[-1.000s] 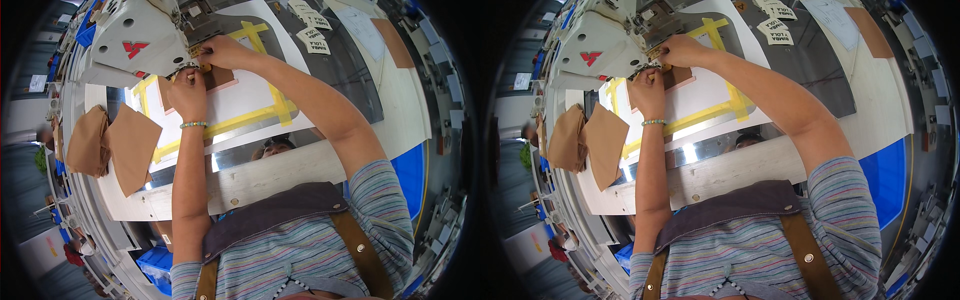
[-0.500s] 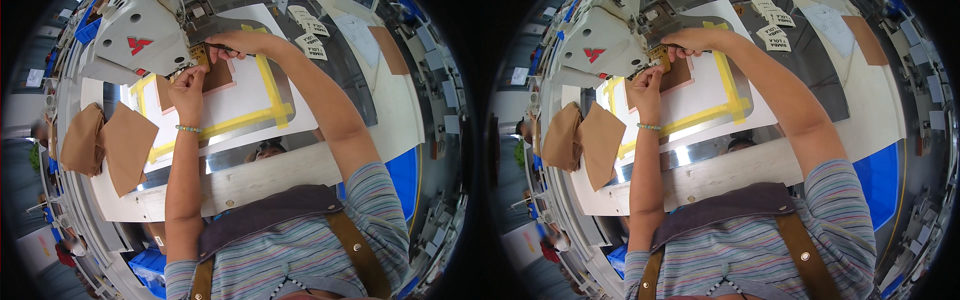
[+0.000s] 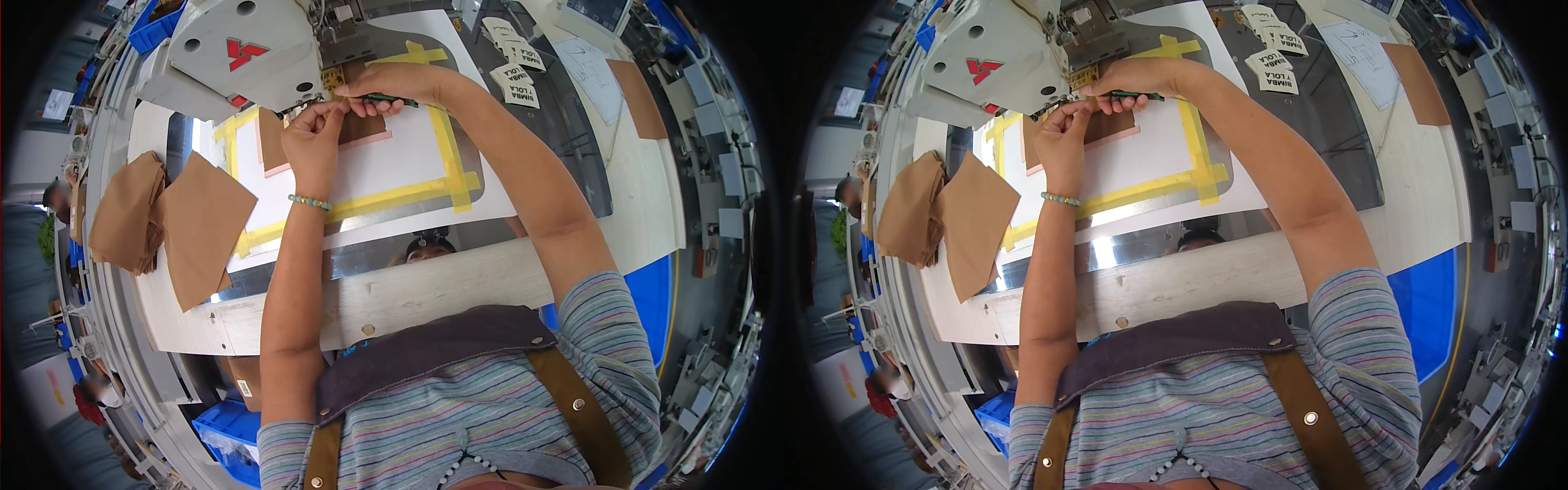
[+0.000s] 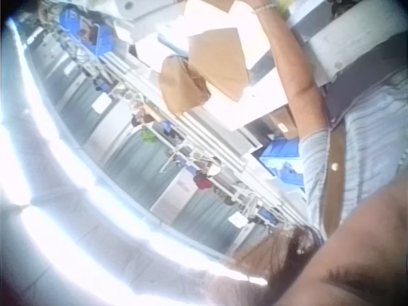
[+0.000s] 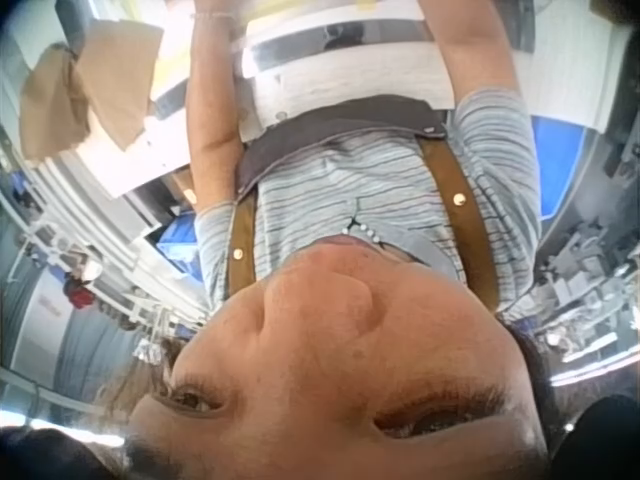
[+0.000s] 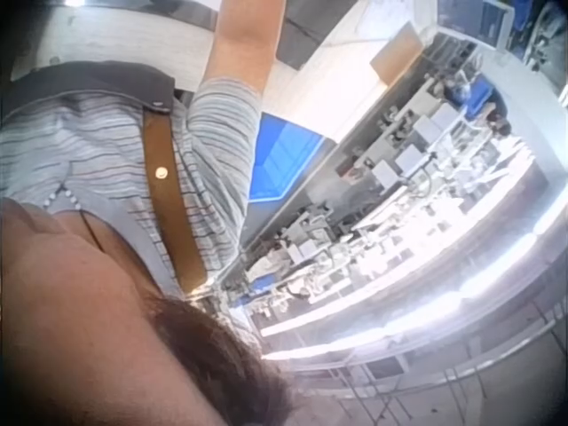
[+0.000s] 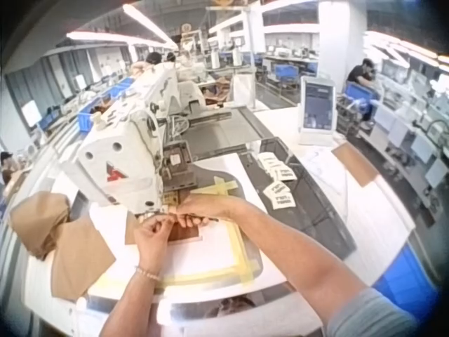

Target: Sew labels onto leather pieces using an industrial sewing machine.

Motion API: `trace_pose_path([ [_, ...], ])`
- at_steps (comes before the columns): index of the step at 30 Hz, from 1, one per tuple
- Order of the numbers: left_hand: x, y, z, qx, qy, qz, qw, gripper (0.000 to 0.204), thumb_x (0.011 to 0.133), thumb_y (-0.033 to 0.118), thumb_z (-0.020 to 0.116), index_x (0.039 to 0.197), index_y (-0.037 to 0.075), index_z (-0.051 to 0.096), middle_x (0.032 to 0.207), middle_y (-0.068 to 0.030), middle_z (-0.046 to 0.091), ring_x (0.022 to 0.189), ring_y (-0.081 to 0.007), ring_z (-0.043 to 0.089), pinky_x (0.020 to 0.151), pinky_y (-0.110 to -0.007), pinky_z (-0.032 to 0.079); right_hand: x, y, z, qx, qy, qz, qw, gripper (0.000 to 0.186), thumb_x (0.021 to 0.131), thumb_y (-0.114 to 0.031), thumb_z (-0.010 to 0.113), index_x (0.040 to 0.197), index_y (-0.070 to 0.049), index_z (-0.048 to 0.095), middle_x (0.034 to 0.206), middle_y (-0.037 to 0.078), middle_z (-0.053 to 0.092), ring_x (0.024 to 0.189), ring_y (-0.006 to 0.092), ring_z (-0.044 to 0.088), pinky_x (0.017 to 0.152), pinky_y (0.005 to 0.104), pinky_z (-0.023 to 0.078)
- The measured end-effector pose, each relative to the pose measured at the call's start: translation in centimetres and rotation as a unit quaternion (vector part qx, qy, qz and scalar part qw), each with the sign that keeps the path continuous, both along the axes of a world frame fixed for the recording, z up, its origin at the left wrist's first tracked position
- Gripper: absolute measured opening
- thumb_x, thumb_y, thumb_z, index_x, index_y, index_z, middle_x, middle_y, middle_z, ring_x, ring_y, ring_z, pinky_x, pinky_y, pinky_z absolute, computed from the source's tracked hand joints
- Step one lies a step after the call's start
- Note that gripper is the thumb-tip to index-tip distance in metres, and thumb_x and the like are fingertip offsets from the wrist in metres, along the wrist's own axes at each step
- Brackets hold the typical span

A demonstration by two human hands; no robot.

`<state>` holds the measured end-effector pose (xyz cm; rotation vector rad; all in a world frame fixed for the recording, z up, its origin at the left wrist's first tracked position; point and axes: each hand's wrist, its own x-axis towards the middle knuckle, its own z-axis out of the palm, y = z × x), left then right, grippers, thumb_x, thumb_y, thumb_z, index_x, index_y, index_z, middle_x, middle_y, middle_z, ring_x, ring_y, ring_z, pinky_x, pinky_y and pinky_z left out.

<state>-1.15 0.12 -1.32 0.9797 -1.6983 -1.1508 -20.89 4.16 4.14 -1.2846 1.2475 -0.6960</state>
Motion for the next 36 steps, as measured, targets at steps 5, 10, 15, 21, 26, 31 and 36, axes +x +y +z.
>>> trace_pose_path([
  [5,0.1,0.0,0.1,-0.016,-0.009,-0.004,1.0,0.013,0.093,0.012,0.076,0.099,0.0,0.079,0.065,0.0133,0.04,0.059,-0.0001,0.028,0.054,-0.023,0.018,0.4,0.1,0.3,-0.012,0.022,-0.009,1.0,0.06,0.097,-0.061,0.061,0.075,-0.006,0.063,0.067,-0.002,0.05,0.055,0.0053,0.042,0.047,0.0208,0.031],
  [10,-0.1,-0.1,-0.2,-0.033,-0.027,-0.005,0.999,0.013,0.093,0.012,0.076,0.098,0.0,0.079,0.065,0.0128,0.041,0.059,0.0002,0.029,0.053,-0.023,0.019,0.2,-1.2,-1.3,-0.028,0.073,0.017,0.997,0.058,0.097,-0.059,0.061,0.072,-0.007,0.061,0.066,-0.002,0.049,0.055,0.0067,0.042,0.048,0.0225,0.033],
  [15,0.0,-0.3,-0.4,-0.03,-0.021,-0.002,0.999,0.012,0.089,0.012,0.08,0.094,0.001,0.08,0.058,0.0096,0.039,0.055,-0.0026,0.031,0.05,-0.025,0.024,-0.2,-1.5,-1.7,-0.051,0.049,-0.047,0.996,0.054,0.098,-0.056,0.062,0.073,-0.007,0.061,0.066,-0.002,0.049,0.054,0.0078,0.04,0.048,0.0237,0.033],
  [21,0.0,-0.1,-0.4,-0.065,-0.037,0.024,0.997,0.012,0.089,0.013,0.079,0.094,0.003,0.081,0.057,0.0089,0.038,0.054,-0.0032,0.03,0.049,-0.026,0.024,-0.5,-1.1,-0.9,-0.032,0.017,-0.095,0.995,0.041,0.096,-0.046,0.066,0.089,-0.006,0.07,0.077,0.0,0.061,0.056,0.0059,0.039,0.05,0.024,0.032],
  [26,-0.1,0.5,0.3,-0.116,-0.084,0.047,0.989,0.012,0.089,0.014,0.079,0.096,0.005,0.081,0.054,0.005,0.039,0.052,-0.0047,0.031,0.048,-0.027,0.025,-0.4,-0.7,-1.1,-0.059,0.028,-0.041,0.997,0.03,0.093,-0.034,0.069,0.102,-0.005,0.072,0.089,0.0,0.069,0.059,0.003,0.04,0.053,0.0223,0.033],
  [31,-0.1,1.0,0.4,-0.16,-0.101,0.06,0.98,0.012,0.089,0.014,0.079,0.097,0.005,0.081,0.054,-0.0004,0.045,0.051,-0.0064,0.034,0.047,-0.029,0.028,-0.3,-0.8,-1.1,-0.066,0.045,-0.046,0.996,0.028,0.092,-0.029,0.07,0.106,-0.004,0.072,0.089,0.0,0.07,0.06,0.0026,0.041,0.054,0.0218,0.034],
  [36,-0.2,1.2,0.5,-0.192,-0.098,0.068,0.974,0.012,0.088,0.013,0.08,0.096,0.004,0.08,0.053,-0.0015,0.044,0.05,-0.009,0.034,0.047,-0.03,0.03,-0.6,-0.7,-1.5,-0.064,0.002,-0.05,0.997,0.028,0.09,-0.028,0.073,0.102,-0.003,0.073,0.085,0.003,0.071,0.058,0.0032,0.042,0.053,0.0225,0.034],
])
